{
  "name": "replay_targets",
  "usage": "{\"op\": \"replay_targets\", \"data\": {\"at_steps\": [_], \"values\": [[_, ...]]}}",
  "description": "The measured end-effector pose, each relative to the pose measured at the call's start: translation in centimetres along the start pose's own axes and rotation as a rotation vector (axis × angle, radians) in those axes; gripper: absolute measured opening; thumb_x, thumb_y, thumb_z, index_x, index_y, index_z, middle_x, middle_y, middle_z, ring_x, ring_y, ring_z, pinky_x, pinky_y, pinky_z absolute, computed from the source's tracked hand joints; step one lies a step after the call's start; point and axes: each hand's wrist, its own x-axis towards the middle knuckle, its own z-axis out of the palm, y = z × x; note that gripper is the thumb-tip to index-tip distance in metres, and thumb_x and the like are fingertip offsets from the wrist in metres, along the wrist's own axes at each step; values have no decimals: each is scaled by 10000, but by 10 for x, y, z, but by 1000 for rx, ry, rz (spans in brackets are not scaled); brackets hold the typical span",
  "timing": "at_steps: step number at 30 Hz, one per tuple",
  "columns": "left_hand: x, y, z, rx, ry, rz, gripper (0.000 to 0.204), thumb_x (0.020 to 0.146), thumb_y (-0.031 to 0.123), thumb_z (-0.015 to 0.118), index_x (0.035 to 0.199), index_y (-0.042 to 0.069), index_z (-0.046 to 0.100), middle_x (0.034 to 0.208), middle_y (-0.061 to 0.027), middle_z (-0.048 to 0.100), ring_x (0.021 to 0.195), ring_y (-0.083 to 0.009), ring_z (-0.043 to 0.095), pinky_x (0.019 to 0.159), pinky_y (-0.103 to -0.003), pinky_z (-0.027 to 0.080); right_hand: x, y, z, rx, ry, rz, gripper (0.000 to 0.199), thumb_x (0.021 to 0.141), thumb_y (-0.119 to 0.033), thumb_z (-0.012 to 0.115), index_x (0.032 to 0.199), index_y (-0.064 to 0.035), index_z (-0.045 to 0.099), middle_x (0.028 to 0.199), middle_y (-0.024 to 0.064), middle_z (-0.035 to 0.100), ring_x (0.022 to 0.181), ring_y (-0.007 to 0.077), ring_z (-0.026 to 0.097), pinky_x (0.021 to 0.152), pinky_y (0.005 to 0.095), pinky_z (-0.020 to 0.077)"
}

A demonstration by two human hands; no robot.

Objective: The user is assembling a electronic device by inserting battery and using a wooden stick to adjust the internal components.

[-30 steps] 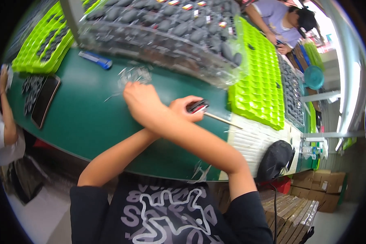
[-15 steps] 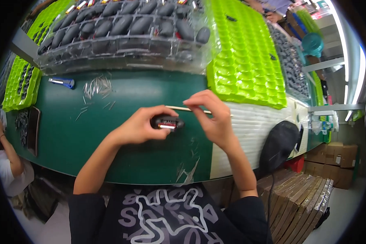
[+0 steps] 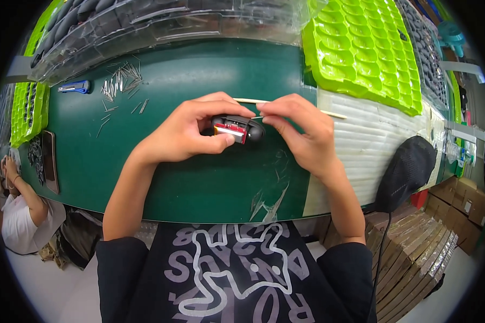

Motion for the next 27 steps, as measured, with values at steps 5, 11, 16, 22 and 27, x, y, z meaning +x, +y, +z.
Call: {"op": "replay_targets", "data": {"at_steps": [5, 11, 16, 22, 27], "values": [[-1, -3, -2, -66, 23, -30, 463, 703, 91, 573, 1148, -35, 588, 1104, -110, 533, 1044, -200, 525, 901, -300, 428, 0, -6, 2, 67, 70, 44, 227, 737, 52, 665, 952, -18, 645, 792, 89, 639, 708, 193, 634, 626, 268, 499], [-1, -5, -1, -15, 9, 7, 471, 693, 92, 571, 1146, -35, 592, 1111, -116, 534, 1049, -207, 522, 906, -307, 428, -4, -6, 7, 75, 120, 25, 217, 730, 52, 672, 935, -13, 637, 805, 85, 641, 708, 200, 632, 629, 276, 501], [-2, -2, 0, -6, 9, -3, 477, 683, 78, 562, 1146, -33, 593, 1097, -113, 533, 1020, -196, 523, 885, -301, 438, -2, -4, 10, 31, 129, -6, 175, 724, 58, 673, 877, -9, 620, 794, 85, 632, 695, 215, 621, 618, 287, 495], [-1, -1, 0, -62, 20, -36, 476, 680, 63, 562, 1144, -39, 591, 1095, -113, 531, 1015, -192, 525, 876, -300, 447, -7, -1, 14, 57, 177, -9, 158, 711, 79, 672, 823, -6, 600, 774, 84, 627, 682, 207, 619, 609, 283, 490], [-2, -2, 1, -65, 27, -14, 473, 681, 56, 565, 1142, -47, 588, 1102, -116, 530, 1028, -197, 524, 881, -303, 447, -9, 0, 15, 163, 176, 25, 170, 697, 110, 659, 796, -5, 583, 773, 83, 631, 700, 191, 635, 620, 265, 497]]}}
